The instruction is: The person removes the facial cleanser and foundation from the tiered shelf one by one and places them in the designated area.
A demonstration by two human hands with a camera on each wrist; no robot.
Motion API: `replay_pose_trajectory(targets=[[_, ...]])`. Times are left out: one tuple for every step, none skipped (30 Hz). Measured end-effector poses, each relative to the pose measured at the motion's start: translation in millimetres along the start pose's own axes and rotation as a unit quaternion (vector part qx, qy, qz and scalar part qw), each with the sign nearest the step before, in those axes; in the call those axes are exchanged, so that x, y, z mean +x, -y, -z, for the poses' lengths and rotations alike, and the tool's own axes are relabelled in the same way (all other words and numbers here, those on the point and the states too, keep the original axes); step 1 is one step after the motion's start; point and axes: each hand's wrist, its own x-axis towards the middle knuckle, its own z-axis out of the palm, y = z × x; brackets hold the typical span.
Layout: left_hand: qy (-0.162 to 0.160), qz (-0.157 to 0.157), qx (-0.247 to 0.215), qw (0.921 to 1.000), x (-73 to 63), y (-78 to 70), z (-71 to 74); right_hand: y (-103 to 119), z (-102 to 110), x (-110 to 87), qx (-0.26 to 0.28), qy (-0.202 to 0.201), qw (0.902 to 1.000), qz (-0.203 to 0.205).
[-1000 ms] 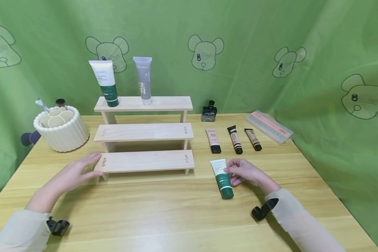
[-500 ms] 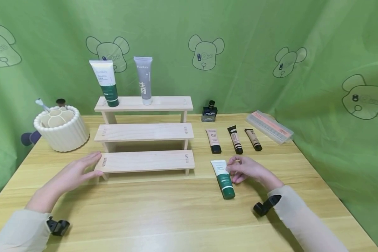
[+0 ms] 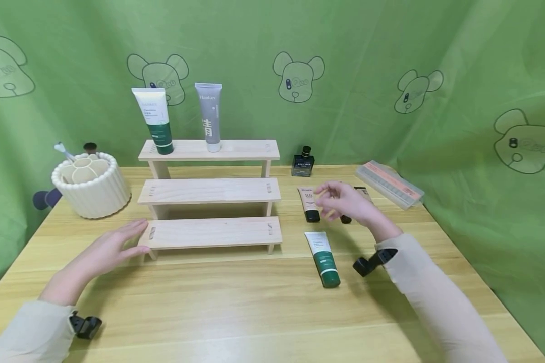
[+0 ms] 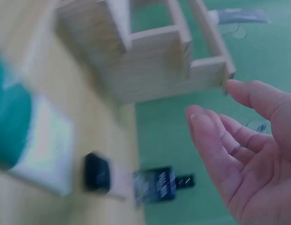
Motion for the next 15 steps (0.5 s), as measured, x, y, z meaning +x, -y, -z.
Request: replay_pose_trajectory(targets=[[0.000,0.001,0.000,1.0000,0.1,-0.1,-0.2,8,0,4.4,-0.003,-0.002,1.0000,0.006],[0.000,0.002,0.000,1.0000,0.2,-0.3,-0.2,15,0,9.0,-0.007,-0.002,0.9999,0.014],[0.000,0.003,-0.001,1.0000,0.3,-0.4,-0.3,23,0,13.7,-0.010,-0.003,0.9997,0.022],[0.000,0.004,-0.001,1.0000,0.3,-0.4,-0.4,31,-1,18.6,-0.015,-0.004,0.9994,0.030],[-0.001,0.004,-0.001,1.0000,0.4,-0.4,-0.6,39,-2,24.1,-0.017,-0.007,0.9991,0.040],[-0.002,0.004,-0.001,1.0000,0.5,-0.3,-0.7,46,-3,29.9,-0.018,-0.009,0.9986,0.048],[-0.003,0.003,0.000,1.0000,0.6,-0.2,-0.7,54,-4,35.6,-0.018,-0.013,0.9982,0.055],[-0.004,0.002,0.000,1.0000,0.4,0.0,-0.6,62,-5,41.4,-0.019,-0.018,0.9978,0.061],[-0.005,0.001,0.000,1.0000,0.3,0.2,-0.5,69,-8,47.1,-0.019,-0.023,0.9975,0.064],[-0.006,0.000,0.001,1.0000,0.1,0.3,-0.6,76,-10,53.0,-0.017,-0.028,0.9972,0.067],[-0.007,0.000,0.002,1.0000,0.0,0.5,-0.6,83,-12,58.9,-0.015,-0.034,0.9968,0.071],[-0.007,0.001,0.002,1.0000,0.1,0.7,-0.7,90,-15,64.3,-0.013,-0.038,0.9964,0.075],[-0.006,0.002,0.002,1.0000,0.2,1.0,-0.9,97,-18,69.6,-0.008,-0.042,0.9960,0.078],[-0.005,0.002,0.002,1.0000,0.3,1.5,-1.3,103,-22,74.9,-0.005,-0.044,0.9956,0.083],[-0.004,0.002,0.002,1.0000,0.4,1.7,-1.6,108,-25,80.0,0.000,-0.046,0.9950,0.089]])
